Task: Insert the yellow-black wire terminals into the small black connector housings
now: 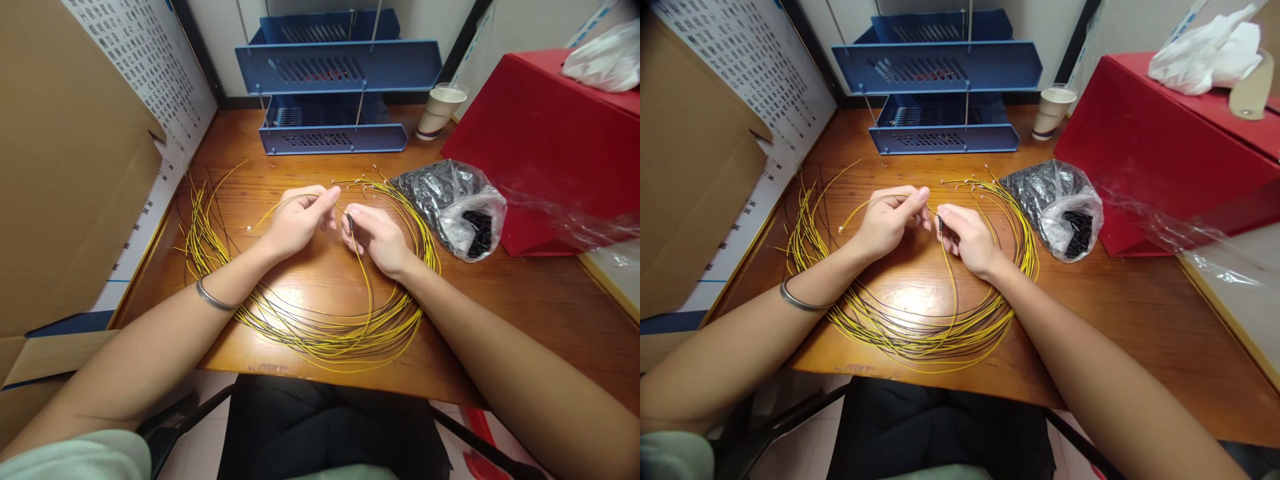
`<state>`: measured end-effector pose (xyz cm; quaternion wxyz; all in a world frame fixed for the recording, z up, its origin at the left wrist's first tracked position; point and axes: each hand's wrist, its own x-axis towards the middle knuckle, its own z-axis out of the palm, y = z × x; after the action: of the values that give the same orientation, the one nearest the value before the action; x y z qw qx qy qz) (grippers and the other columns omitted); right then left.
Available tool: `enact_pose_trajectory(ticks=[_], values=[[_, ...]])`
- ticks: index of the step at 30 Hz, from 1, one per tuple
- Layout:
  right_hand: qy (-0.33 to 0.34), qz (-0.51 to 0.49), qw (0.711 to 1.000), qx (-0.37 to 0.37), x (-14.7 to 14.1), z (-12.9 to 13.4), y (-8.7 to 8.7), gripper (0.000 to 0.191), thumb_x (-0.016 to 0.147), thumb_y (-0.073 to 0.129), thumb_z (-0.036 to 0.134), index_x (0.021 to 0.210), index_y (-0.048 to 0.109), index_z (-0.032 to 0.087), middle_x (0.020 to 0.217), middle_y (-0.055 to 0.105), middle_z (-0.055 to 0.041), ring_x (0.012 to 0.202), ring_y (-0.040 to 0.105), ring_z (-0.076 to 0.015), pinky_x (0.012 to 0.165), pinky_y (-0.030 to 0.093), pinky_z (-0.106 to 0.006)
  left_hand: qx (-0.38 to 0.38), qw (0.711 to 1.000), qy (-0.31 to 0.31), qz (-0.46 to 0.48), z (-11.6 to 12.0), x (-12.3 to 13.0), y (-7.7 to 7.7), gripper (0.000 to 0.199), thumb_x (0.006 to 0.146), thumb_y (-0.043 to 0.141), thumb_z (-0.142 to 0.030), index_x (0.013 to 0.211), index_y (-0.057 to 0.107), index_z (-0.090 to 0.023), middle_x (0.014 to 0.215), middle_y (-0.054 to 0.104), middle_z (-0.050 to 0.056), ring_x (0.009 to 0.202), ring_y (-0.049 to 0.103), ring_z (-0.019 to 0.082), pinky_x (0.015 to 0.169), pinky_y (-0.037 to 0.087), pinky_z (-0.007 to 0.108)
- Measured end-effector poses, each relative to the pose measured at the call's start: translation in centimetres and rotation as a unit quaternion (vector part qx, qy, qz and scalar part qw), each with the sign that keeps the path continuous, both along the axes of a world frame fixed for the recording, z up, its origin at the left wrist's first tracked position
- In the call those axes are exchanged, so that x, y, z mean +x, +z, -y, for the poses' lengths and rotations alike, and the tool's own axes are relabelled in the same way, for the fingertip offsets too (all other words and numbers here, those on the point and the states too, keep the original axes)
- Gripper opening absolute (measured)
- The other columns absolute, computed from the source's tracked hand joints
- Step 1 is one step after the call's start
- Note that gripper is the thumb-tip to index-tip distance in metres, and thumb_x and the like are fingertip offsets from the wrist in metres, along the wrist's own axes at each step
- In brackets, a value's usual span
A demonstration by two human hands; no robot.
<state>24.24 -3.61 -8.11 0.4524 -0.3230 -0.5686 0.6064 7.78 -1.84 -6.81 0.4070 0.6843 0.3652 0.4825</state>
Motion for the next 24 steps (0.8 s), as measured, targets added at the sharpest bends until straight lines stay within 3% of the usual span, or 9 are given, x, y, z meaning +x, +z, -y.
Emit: enact_pose_trajectory(ticks=[3,6,8,14,24], values=[[0.005,0.001,1.0,-0.01,0.07,0.01,0.1,0.035,0.085,0.06,0.051,0.068,0.051,0.022,0.052,0.045,0.0054,0.041,0.038,-0.0075,0.042,0.025,-0.026,-0.028,0.997,0.06,0.04,-0.54,-0.13,0.0,0.052,0.098,0.064,-0.05,0.058,0.061,-0.017,0.055,0.063,0.0,0.05,0.057,0.008,0.057,0.049,0.02],[0.005,0.001,1.0,-0.014,0.1,-0.02,0.05,0.035,0.085,0.061,0.051,0.067,0.051,0.022,0.052,0.046,0.005,0.042,0.039,-0.0075,0.042,0.025,-0.026,-0.044,0.994,0.08,0.054,-0.71,-0.02,-0.13,0.053,0.098,0.065,-0.051,0.058,0.059,-0.017,0.054,0.062,0.0,0.049,0.056,0.007,0.054,0.047,0.02],[0.003,-0.002,1.0,-0.014,0.05,-0.03,-0.01,0.036,0.084,0.061,0.05,0.066,0.052,0.021,0.053,0.047,0.0045,0.042,0.04,-0.0075,0.042,0.025,-0.026,-0.041,0.996,0.06,0.042,-0.6,0.14,-0.25,0.056,0.096,0.065,-0.056,0.057,0.06,-0.017,0.055,0.062,0.001,0.048,0.055,0.007,0.054,0.047,0.02],[0.003,-0.02,1.0,0.012,-0.1,-0.1,-0.1,0.04,0.087,0.062,0.051,0.062,0.051,0.021,0.053,0.048,0.0033,0.043,0.04,-0.0076,0.042,0.026,-0.026,-0.056,0.994,-0.09,-0.002,0.13,0.7,-0.45,0.067,0.09,0.061,-0.074,0.055,0.062,-0.016,0.055,0.063,0.004,0.05,0.056,0.01,0.051,0.045,0.023],[0.002,0.003,1.0,0.008,-0.01,-0.19,-0.24,0.039,0.088,0.061,0.052,0.066,0.056,0.02,0.057,0.053,0.0017,0.044,0.041,-0.0069,0.04,0.027,-0.024,-0.049,0.996,-0.075,-0.003,0.08,0.52,-0.37,0.062,0.092,0.066,-0.065,0.056,0.065,-0.015,0.057,0.061,0.003,0.051,0.056,0.009,0.056,0.047,0.022]])
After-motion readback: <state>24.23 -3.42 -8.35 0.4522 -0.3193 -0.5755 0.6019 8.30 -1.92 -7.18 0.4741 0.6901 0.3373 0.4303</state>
